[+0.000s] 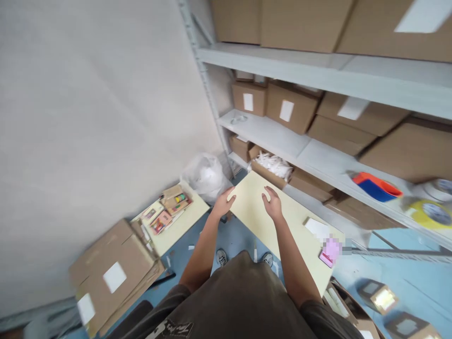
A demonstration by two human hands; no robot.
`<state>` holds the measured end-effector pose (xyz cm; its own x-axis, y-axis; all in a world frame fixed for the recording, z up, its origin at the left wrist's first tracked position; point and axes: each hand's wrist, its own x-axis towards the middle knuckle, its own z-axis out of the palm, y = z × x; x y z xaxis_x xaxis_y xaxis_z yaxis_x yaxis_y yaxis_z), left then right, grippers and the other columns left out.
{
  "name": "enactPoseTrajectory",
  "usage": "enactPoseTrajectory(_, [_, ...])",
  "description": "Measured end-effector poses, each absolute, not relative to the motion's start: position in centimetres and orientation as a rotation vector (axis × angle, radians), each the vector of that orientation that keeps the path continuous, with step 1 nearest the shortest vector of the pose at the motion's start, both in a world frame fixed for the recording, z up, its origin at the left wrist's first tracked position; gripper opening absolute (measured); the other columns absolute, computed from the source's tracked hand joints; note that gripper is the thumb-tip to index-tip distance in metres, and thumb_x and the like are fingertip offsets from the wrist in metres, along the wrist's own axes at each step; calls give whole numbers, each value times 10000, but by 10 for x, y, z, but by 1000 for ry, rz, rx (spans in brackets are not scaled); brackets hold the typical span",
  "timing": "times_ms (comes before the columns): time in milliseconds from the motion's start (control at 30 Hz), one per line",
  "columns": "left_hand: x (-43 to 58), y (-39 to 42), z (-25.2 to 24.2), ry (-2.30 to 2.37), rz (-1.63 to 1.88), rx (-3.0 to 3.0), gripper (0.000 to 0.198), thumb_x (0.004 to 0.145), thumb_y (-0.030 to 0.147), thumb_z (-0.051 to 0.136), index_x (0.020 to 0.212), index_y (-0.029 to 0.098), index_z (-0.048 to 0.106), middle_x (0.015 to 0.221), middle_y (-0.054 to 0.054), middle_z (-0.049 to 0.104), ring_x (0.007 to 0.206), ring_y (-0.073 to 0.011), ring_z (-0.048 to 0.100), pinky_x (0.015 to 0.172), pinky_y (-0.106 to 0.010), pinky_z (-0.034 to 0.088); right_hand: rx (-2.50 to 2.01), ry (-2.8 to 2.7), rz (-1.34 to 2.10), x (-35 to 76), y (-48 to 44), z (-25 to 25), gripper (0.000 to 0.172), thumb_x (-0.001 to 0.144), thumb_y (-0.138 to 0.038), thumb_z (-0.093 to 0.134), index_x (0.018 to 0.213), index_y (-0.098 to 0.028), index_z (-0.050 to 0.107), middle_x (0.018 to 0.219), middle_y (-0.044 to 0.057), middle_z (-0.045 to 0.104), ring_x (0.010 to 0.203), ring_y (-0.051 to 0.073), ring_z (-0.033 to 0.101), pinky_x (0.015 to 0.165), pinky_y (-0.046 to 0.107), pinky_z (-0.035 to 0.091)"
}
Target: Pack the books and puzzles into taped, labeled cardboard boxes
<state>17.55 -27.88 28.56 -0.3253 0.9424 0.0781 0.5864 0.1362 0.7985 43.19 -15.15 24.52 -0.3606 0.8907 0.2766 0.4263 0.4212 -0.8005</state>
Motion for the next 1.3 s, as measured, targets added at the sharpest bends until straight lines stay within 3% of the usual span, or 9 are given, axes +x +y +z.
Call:
enactPoseTrajectory(400, [-38,-475,249,2306,1316,993,540,1021,292,609,1544,157,596,1583,-174,607,1529,-297,517,1308,-510,368,-729,-2323,977,161,-251,239,572,1041,-516,523,1493,-193,657,1583,176,611,1491,325,562,1258,547,457])
enactPoseTrajectory(633, [-114,-566,244,2456,1438,562,617,1007,409,664,1588,234,555,1627,-159,560,1545,-314,486,1249,-492,439,-594,-2433,1039,42,-292,235,588,1022,-467,547,1540,-199,620,1638,157,558,1547,312,501,1302,525,404])
enactPoseTrajectory(800, [-129,-564,234,2470,1496,397,696,980,433,708,1626,263,512,1615,-151,571,1504,-311,530,1213,-486,478,-533,-2481,1118,1,-292,231,584,1021,-443,557,1565,-234,605,1657,117,542,1577,302,461,1332,517,359])
enactPoseTrajectory(1100, [-147,-512,199,2467,1379,204,604,985,387,642,1551,188,578,1603,-194,579,1413,-314,610,1114,-448,538,-511,-2567,1271,-54,-258,182,588,1011,-412,550,1558,-208,617,1679,119,517,1588,305,450,1345,508,335])
enactPoseTrajectory(1300, [-173,-486,163,2456,1202,126,509,952,350,648,1425,163,658,1325,-172,755,1170,-293,724,1036,-432,553,-477,-2798,1464,-91,-261,115,640,967,-360,595,1594,-234,577,1687,99,511,1610,307,413,1331,497,356])
